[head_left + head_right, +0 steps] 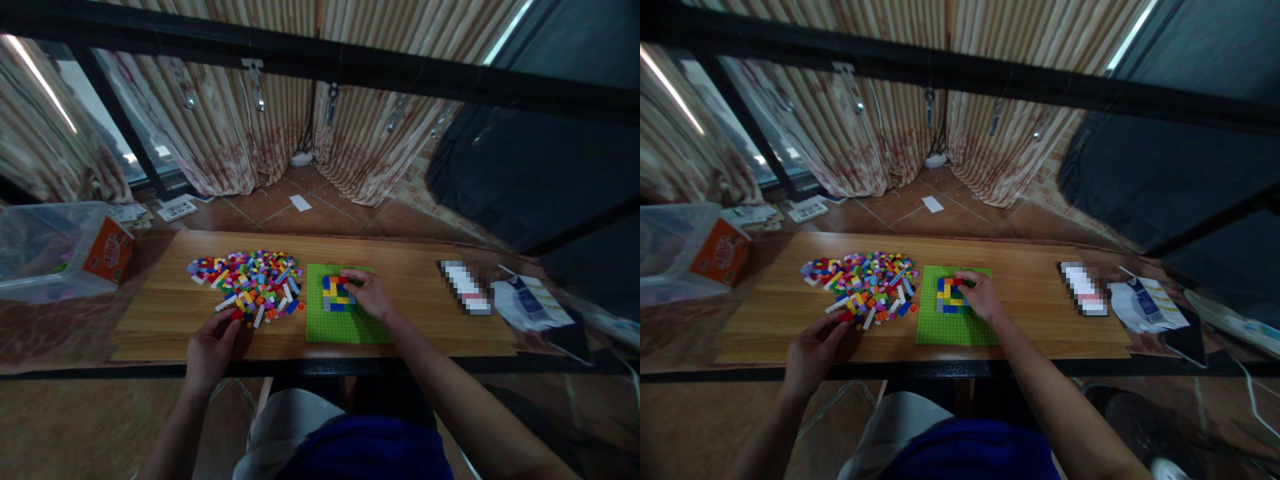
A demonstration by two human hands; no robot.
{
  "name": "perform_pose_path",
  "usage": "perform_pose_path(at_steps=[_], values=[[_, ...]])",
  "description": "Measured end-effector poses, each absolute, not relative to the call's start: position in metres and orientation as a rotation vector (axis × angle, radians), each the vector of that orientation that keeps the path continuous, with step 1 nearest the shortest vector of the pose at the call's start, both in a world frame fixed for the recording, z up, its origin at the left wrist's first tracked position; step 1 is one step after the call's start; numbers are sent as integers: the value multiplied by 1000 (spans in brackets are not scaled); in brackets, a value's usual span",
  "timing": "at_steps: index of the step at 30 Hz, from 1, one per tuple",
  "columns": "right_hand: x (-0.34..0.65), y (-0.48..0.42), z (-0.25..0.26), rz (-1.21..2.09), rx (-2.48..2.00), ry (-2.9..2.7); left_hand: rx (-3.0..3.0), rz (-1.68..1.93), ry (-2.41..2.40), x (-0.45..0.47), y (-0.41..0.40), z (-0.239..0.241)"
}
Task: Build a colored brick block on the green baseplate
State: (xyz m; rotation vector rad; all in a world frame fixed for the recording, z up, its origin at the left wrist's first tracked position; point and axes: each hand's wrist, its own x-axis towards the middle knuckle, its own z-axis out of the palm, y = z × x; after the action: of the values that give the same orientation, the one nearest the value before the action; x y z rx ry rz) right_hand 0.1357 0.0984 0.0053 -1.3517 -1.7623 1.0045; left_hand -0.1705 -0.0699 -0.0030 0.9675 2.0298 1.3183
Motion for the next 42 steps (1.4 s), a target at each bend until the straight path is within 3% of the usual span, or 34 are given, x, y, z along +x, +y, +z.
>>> perform_pose_path(at_steps=[9,14,26,42], values=[[139,103,23,422,-1352,-2381,972,1298,2029,-168,-70,4],[140,106,33,277,-1258,-2556,962,1286,2035,-169,-70,1],[145,108,11,687,-1407,-2096,917,1312,1998,-168,-70,2],[144,117,6,956,-1440,-1850,957,1331,1998,-168,-70,1]])
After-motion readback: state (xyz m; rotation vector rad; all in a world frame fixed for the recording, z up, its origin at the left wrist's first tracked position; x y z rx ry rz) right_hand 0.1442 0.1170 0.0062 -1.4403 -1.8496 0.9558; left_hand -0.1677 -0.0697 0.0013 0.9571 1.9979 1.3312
